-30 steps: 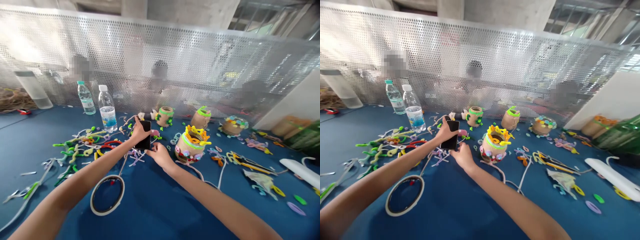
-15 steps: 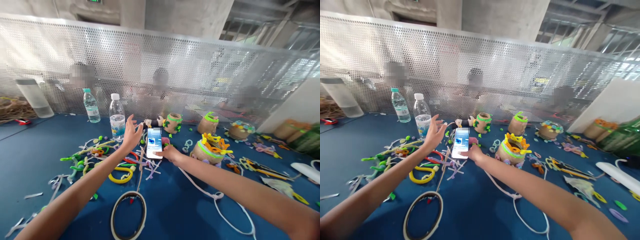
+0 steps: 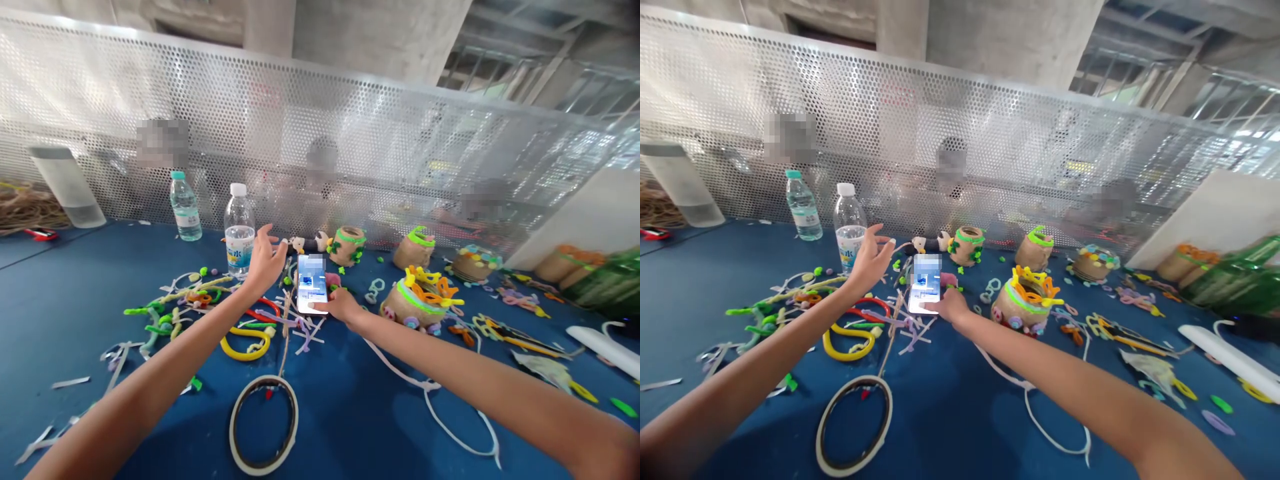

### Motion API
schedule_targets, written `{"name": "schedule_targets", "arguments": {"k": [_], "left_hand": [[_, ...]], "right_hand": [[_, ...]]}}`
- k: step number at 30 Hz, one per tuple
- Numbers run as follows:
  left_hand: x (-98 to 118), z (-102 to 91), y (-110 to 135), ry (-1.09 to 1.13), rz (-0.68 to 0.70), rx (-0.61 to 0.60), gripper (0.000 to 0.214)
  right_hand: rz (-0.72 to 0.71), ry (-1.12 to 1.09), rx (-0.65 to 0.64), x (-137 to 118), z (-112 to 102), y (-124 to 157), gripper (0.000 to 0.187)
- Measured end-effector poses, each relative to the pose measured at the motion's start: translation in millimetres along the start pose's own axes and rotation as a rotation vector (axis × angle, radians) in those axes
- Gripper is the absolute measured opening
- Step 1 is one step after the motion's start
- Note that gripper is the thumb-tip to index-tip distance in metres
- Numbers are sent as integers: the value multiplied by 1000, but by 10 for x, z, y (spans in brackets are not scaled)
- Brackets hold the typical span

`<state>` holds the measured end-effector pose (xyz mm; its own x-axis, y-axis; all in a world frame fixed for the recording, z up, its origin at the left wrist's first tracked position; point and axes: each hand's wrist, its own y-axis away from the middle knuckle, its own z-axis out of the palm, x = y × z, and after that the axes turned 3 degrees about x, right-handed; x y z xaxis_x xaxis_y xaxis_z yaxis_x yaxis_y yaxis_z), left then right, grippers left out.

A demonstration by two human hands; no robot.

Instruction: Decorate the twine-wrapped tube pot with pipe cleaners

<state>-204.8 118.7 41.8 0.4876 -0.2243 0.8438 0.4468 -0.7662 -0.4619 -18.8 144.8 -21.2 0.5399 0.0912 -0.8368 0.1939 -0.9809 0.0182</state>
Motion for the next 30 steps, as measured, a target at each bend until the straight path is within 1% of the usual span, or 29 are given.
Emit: {"name": "schedule_targets", "arguments": {"k": [3,4,7,8,9,10,11,13,14,15,16,17,20,22,24,27,29,30], "left_hand": [[3,17,8,-33,-25,-34,45],[9,18,10,-47,-33,-48,45],[65,-6,27,-79,-39,-119,45],[100,-23,42,-85,-33,-153,42],[145,-43,65,-86,-16,-225,38],[197,-61,99,-84,11,-353,34],[255,-76,144,-78,49,-531,31],[374,-78,270,-53,132,-930,32],[429,-63,346,-34,165,-1082,34],[477,-37,429,-13,189,-1162,35],[516,-3,513,9,201,-1176,34],[545,36,595,28,209,-1153,31],[577,148,803,41,236,-1033,14],[574,194,901,26,260,-961,4],[575,211,971,24,247,-925,9],[609,181,1031,-1,136,-930,12],[651,125,1046,-86,101,-900,11],[674,90,1049,-136,107,-868,11]], "right_hand": [[-34,29,37,16,-33,87,36],[-53,34,57,23,-54,138,35],[-118,31,110,32,-151,376,17],[-147,14,101,28,-193,478,15],[-181,-16,73,18,-238,586,17],[-231,-72,20,2,-284,695,18],[-260,-132,-29,-18,-330,799,18],[-262,-238,-74,-64,-416,976,15],[-248,-274,-87,-84,-455,1043,16],[-236,-300,-96,-99,-490,1095,17],[-230,-317,-101,-108,-520,1134,19],[-228,-330,-105,-108,-547,1163,19],[-215,-359,-117,-74,-608,1217,20],[-187,-380,-147,-37,-644,1249,22],[-154,-394,-186,-1,-690,1286,26],[-128,-360,-228,48,-785,1349,32],[-106,-327,-249,76,-857,1391,30],[-86,-326,-263,87,-891,1411,27]]}}
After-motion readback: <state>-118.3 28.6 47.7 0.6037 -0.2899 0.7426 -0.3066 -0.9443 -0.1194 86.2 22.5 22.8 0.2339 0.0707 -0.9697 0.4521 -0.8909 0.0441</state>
